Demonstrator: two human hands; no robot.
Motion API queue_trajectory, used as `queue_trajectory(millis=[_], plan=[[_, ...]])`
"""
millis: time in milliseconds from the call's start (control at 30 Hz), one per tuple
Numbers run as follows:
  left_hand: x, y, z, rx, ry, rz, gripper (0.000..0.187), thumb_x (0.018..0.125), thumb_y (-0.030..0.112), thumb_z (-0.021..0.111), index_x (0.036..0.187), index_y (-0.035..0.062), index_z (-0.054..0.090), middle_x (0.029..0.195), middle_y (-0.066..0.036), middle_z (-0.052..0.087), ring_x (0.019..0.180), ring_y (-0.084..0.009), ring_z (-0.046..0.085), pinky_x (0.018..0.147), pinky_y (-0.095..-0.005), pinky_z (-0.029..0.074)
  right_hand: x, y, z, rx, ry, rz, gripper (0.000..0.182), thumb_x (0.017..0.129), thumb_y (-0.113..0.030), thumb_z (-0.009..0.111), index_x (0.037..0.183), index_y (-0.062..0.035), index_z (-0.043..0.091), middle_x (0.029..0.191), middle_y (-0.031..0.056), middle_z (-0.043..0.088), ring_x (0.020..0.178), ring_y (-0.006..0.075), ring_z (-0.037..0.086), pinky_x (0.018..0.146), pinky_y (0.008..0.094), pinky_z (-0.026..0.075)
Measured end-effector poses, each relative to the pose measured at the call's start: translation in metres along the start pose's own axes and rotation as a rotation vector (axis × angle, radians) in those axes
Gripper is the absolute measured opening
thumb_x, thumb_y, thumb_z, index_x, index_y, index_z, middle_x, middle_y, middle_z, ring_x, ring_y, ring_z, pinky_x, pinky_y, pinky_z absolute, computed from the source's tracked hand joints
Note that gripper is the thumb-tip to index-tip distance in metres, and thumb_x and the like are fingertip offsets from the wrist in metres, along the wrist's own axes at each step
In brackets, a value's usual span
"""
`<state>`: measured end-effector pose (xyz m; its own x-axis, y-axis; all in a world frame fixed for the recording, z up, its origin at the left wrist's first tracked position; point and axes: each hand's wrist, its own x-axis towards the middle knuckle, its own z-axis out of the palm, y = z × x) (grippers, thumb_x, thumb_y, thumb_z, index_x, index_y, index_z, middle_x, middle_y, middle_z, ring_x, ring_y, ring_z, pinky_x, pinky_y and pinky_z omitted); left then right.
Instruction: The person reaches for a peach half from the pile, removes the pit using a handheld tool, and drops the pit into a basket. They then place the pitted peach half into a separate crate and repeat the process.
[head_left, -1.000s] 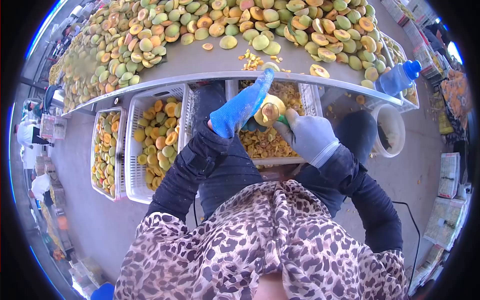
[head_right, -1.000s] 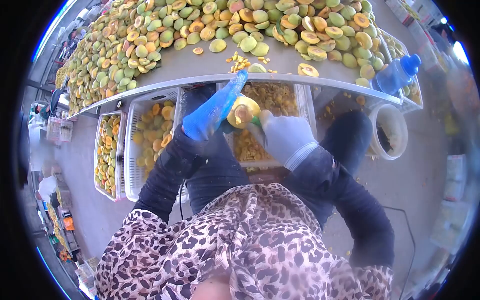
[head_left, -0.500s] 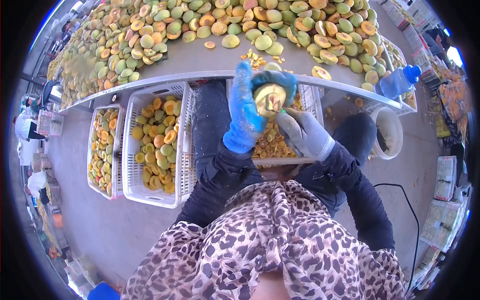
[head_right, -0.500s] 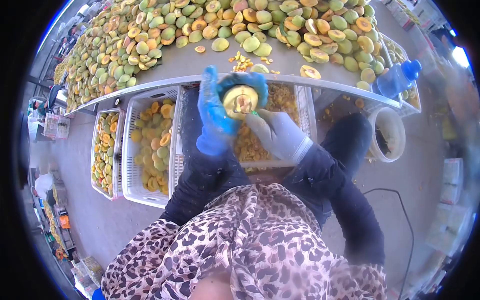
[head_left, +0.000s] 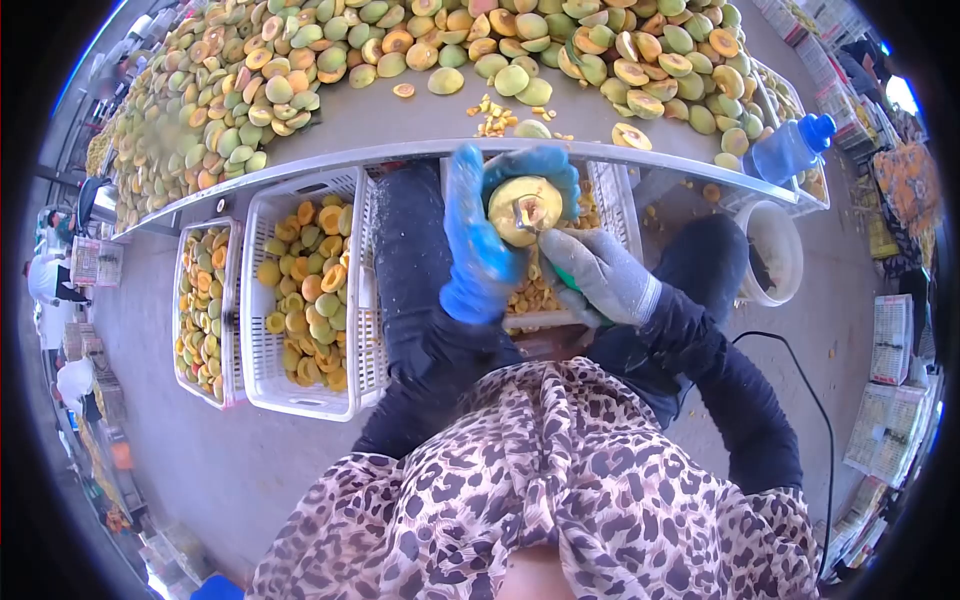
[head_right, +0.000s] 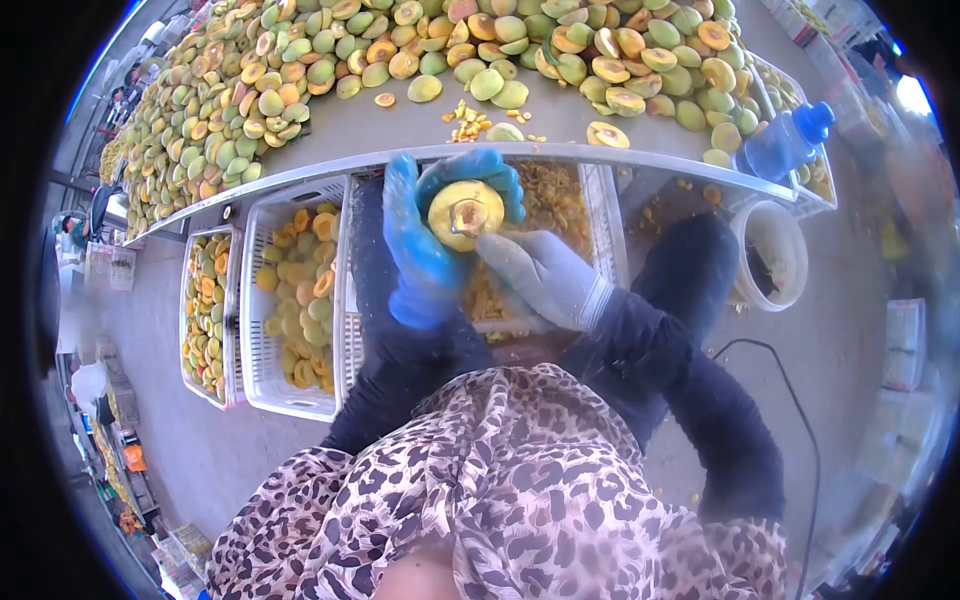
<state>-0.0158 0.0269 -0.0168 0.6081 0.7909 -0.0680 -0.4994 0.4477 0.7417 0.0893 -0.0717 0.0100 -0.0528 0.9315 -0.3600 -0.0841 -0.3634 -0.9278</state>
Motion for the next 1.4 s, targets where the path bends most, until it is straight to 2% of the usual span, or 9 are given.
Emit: queue_trajectory(millis=[33,200,300,433,633,833,900,1233,1400], plan=[[-0.002,-0.002,0.003,-0.307,0.157,-0.111,0.062,0.098,0.047,0.029,0.095,-0.0065,0.06,0.083,-0.017,0.065,0.067,-0.0242,0.063,0.066,-0.0321,0.054,0.001,0.002,0.004,-0.006,-0.004,-0.005,0.043,0.098,-0.038,0.045,0.087,0.0007,0.058,0.061,-0.0009,0.049,0.051,0.0081,0.049,0.047,0.0234,0.041],[0.007,-0.006,-0.034,0.812,-0.086,0.567,0.041,0.096,0.037,0.044,0.092,-0.0009,0.06,0.078,-0.016,0.063,0.063,-0.0237,0.062,0.06,-0.0357,0.053,0.001,0.0,0.002,-0.171,-0.027,0.008,0.042,0.098,-0.038,0.044,0.085,-0.0007,0.058,0.059,-0.0011,0.048,0.052,0.0092,0.051,0.044,0.0235,0.041],[0.015,-0.026,-0.057,0.276,-0.208,0.274,0.052,0.086,0.02,0.064,0.132,0.0008,0.048,0.114,-0.015,0.057,0.088,-0.0207,0.062,0.072,-0.0347,0.052,-0.007,-0.006,-0.005,0.132,-0.138,0.178,0.043,0.097,-0.042,0.045,0.079,-0.0044,0.056,0.058,-0.002,0.046,0.044,0.008,0.043,0.038,0.0216,0.033],[0.025,0.006,-0.034,0.255,-0.652,0.078,0.035,0.093,0.017,0.056,0.123,-0.0024,0.054,0.093,-0.013,0.065,0.077,-0.0207,0.064,0.071,-0.0342,0.053,-0.007,-0.008,-0.008,0.176,-0.187,0.268,0.046,0.095,-0.048,0.043,0.076,-0.0075,0.05,0.054,-0.0054,0.037,0.041,0.0035,0.036,0.037,0.019,0.03],[0.02,-0.019,-0.016,0.007,-0.003,0.111,0.045,0.097,0.038,0.037,0.094,-0.0014,0.059,0.079,-0.017,0.064,0.066,-0.0282,0.062,0.06,-0.0406,0.053,0.002,0.012,-0.013,0.796,-0.475,0.333,0.044,0.096,-0.047,0.045,0.076,-0.0074,0.048,0.052,-0.0058,0.033,0.038,0.0036,0.033,0.035,0.0197,0.028],[0.038,-0.023,-0.052,-0.218,0.179,-0.07,0.043,0.095,0.039,0.04,0.097,0.0011,0.06,0.087,-0.014,0.065,0.072,-0.0283,0.063,0.063,-0.041,0.055,0.018,0.059,-0.021,0.039,0.022,0.061,0.047,0.095,-0.05,0.045,0.076,-0.0068,0.052,0.046,0.0048,0.048,0.033,0.0197,0.045,0.035,0.0301,0.037],[0.038,-0.02,-0.061,-0.151,0.17,-0.023,0.038,0.095,0.037,0.043,0.103,0.0024,0.059,0.089,-0.013,0.065,0.072,-0.0285,0.064,0.065,-0.0415,0.056,0.031,0.079,-0.03,-1.317,0.57,-0.268,0.042,0.094,-0.045,0.048,0.08,-0.0058,0.053,0.054,0.014,0.057,0.044,0.0311,0.057,0.041,0.038,0.044],[0.014,-0.03,-0.059,-0.173,0.177,0.03,0.025,0.096,0.023,0.051,0.114,0.0064,0.056,0.099,-0.006,0.061,0.092,-0.0164,0.061,0.079,-0.0316,0.05,0.051,0.032,-0.01,-1.371,0.65,-0.42,0.034,0.092,-0.04,0.052,0.077,-0.0097,0.049,0.056,0.0133,0.06,0.048,0.0317,0.061,0.043,0.042,0.047],[-0.01,-0.02,-0.035,0.186,0.329,0.04,0.007,0.089,0.013,0.054,0.082,0.0101,0.053,0.067,0.001,0.05,0.055,-0.0033,0.046,0.048,-0.0192,0.039,0.072,0.067,-0.017,-1.382,0.703,0.036,0.033,0.092,-0.041,0.05,0.085,-0.0092,0.057,0.068,0.0134,0.066,0.062,0.0321,0.066,0.056,0.0435,0.051]])
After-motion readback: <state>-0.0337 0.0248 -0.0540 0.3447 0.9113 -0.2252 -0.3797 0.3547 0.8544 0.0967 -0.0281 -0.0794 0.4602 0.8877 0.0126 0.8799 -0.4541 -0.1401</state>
